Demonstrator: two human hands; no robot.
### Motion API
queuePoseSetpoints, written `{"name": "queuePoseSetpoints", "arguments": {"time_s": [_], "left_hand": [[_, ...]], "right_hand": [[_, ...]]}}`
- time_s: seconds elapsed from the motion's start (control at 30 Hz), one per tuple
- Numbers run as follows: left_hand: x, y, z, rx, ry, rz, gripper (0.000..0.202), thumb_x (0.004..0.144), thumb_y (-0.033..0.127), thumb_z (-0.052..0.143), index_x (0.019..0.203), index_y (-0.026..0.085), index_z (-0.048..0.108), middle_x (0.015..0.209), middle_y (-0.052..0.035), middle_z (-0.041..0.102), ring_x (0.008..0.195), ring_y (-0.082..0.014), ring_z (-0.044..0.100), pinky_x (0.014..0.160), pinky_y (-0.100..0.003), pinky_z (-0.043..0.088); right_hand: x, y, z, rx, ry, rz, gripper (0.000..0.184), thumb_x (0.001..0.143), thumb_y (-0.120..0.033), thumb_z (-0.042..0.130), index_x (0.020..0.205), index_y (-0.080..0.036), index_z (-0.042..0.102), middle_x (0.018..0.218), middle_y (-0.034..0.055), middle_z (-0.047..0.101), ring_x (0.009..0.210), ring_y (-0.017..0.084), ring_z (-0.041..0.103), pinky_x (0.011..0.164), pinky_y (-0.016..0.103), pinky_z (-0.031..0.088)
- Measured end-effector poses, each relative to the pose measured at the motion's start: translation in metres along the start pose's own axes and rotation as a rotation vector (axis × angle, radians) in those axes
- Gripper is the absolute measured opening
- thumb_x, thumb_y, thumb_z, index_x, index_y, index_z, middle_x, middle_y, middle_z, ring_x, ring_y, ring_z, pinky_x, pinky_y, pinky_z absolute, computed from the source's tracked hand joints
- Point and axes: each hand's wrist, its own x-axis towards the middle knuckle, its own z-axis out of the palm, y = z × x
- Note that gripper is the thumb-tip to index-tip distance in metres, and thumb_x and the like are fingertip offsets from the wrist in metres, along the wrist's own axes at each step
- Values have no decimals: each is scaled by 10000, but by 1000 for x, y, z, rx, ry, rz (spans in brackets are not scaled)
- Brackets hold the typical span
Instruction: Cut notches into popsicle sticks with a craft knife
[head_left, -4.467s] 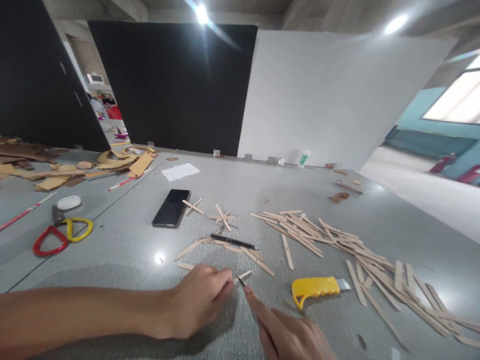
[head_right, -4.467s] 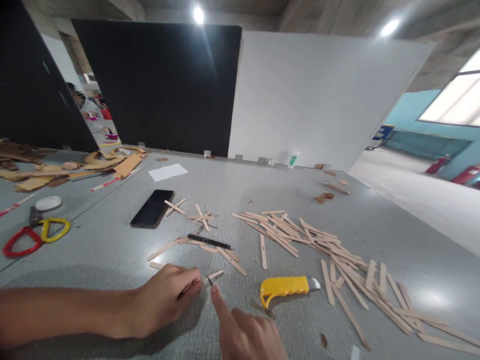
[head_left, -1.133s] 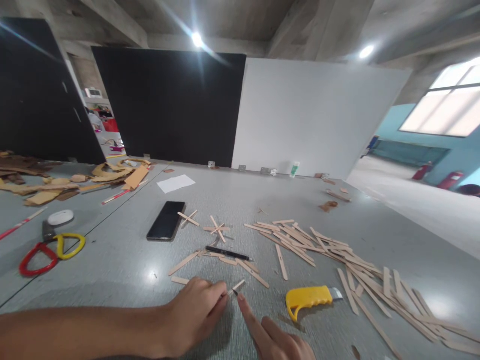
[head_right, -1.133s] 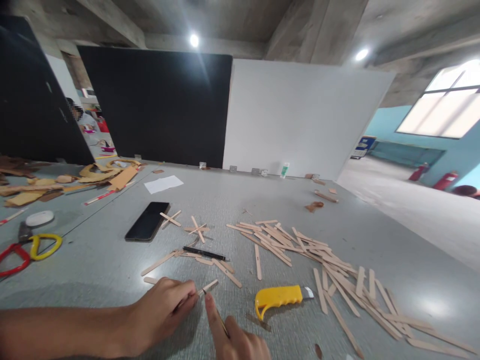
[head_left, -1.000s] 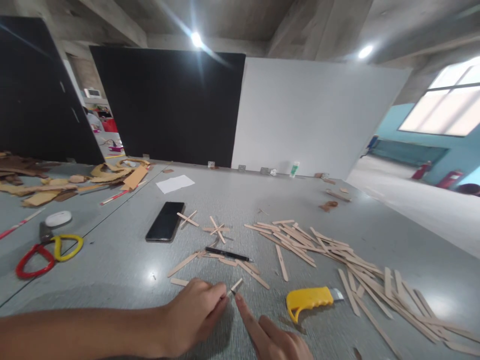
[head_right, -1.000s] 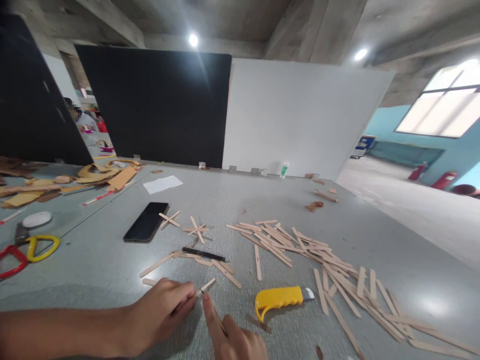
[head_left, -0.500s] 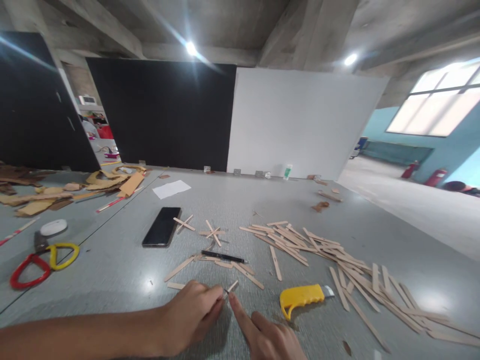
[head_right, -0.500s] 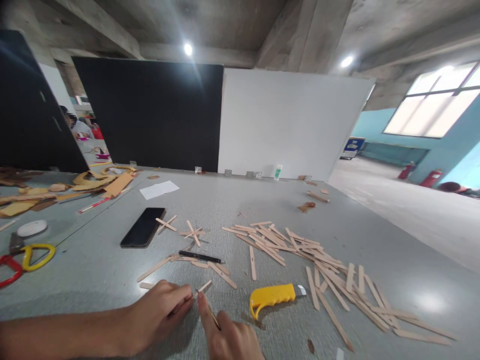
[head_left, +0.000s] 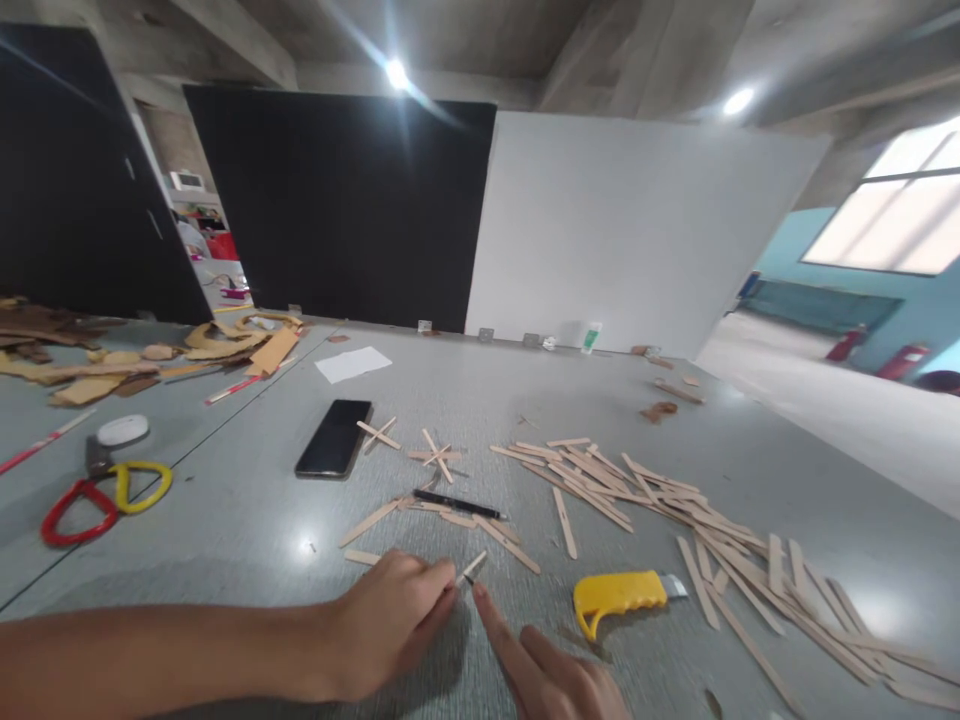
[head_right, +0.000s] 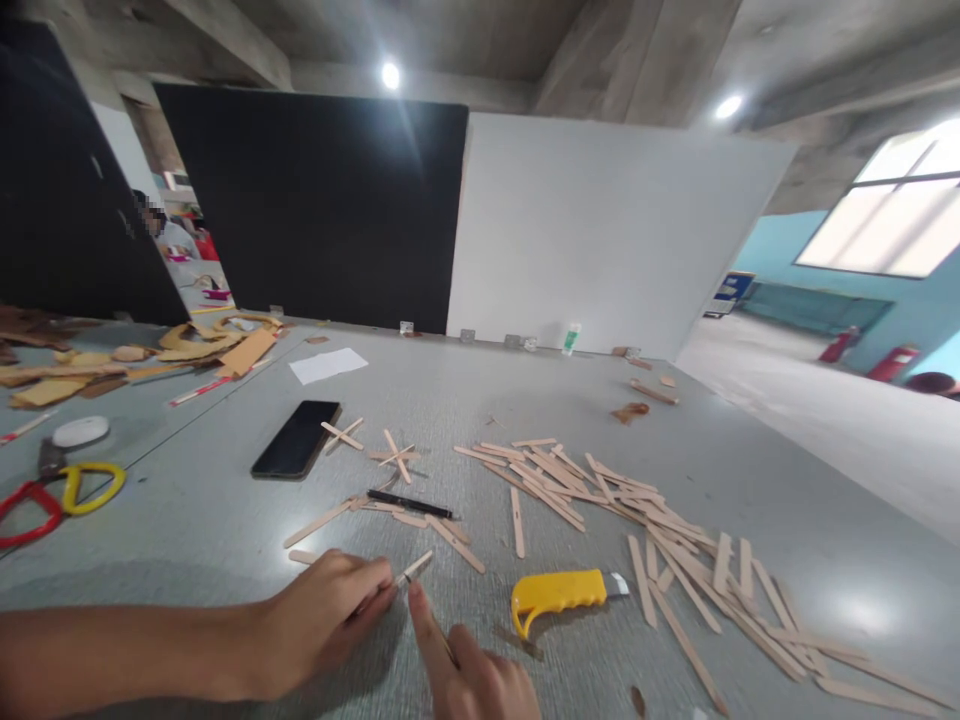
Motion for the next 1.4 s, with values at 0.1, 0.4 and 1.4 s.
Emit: {"name": "queuePoseSetpoints", "arguments": {"time_s": [0.1, 0.4, 1.4], "left_hand": [[1, -1, -2, -8, -5, 32, 300, 1108, 237, 411, 808, 237, 398, 627, 80, 369, 538, -126, 257, 562, -307, 199], [-1, 1, 0, 45, 19, 41, 278, 1111, 207, 391, 846, 231, 471, 644, 72, 403, 557, -136, 296, 571, -309, 232], [-2, 4, -2, 81, 34, -29, 303, 1109, 237, 423, 811, 234, 477, 606, 72, 421, 507, -126, 340, 550, -292, 257]], "right_hand": [[6, -2, -1, 5, -13, 3, 900, 775, 95, 414, 1649, -119, 370, 695, -63, 642, 430, 159, 659, 441, 273, 461], [17, 0, -8, 10, -11, -35, 1063, 681, 68, 474, 1707, -87, 245, 763, -45, 702, 433, 177, 666, 420, 335, 411], [14, -5, -17, 165, -73, 5, 897, 746, 76, 433, 1633, -57, 466, 806, 39, 740, 524, 194, 734, 467, 262, 551]]}}
